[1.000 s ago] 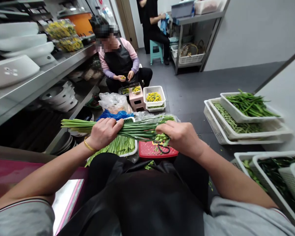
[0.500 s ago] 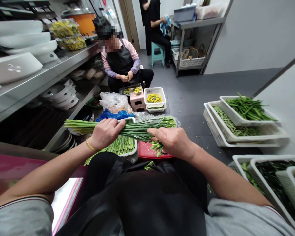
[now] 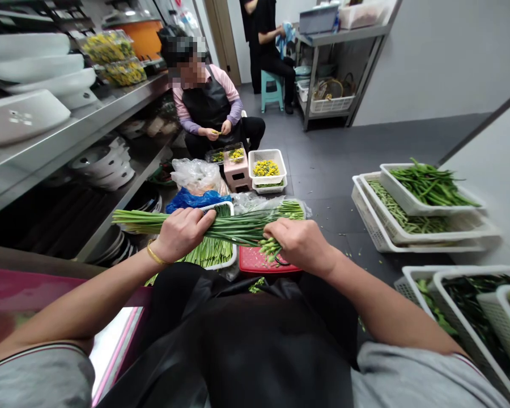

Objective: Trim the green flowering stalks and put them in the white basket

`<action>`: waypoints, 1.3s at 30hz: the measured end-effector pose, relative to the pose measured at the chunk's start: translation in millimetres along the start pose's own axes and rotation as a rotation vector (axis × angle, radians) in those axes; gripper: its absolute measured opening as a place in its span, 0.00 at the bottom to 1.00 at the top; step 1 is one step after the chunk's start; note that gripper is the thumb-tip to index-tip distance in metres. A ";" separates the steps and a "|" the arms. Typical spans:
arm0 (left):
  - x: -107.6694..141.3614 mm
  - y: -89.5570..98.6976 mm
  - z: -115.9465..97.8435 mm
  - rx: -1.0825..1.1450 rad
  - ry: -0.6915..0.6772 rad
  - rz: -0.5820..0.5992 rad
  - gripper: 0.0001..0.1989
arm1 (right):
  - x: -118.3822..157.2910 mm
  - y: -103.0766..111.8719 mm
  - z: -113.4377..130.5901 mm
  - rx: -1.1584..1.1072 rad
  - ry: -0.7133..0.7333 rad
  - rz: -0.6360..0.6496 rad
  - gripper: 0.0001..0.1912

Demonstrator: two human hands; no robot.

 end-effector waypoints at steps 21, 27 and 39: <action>19.1 -43.8 38.8 0.891 0.517 0.183 0.07 | -2.7 37.9 -1.9 -0.182 -0.185 -0.134 0.08; -7.4 -69.8 8.9 1.942 0.811 0.075 0.22 | -15.2 -12.2 -12.8 -1.032 -0.559 -0.052 0.20; -27.1 -75.8 -57.0 2.373 0.551 0.192 0.35 | -101.4 -33.9 -17.0 -1.844 -0.588 -0.165 0.21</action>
Point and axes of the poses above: each hand's wrist, its own x-axis away from the middle knuckle, its own y-axis out of the back of the hand, z = x × y, the point moved 8 cm from there along -x, towards the middle knuckle, and after that the axes turned 3 degrees about x, right-handed, at the moved point
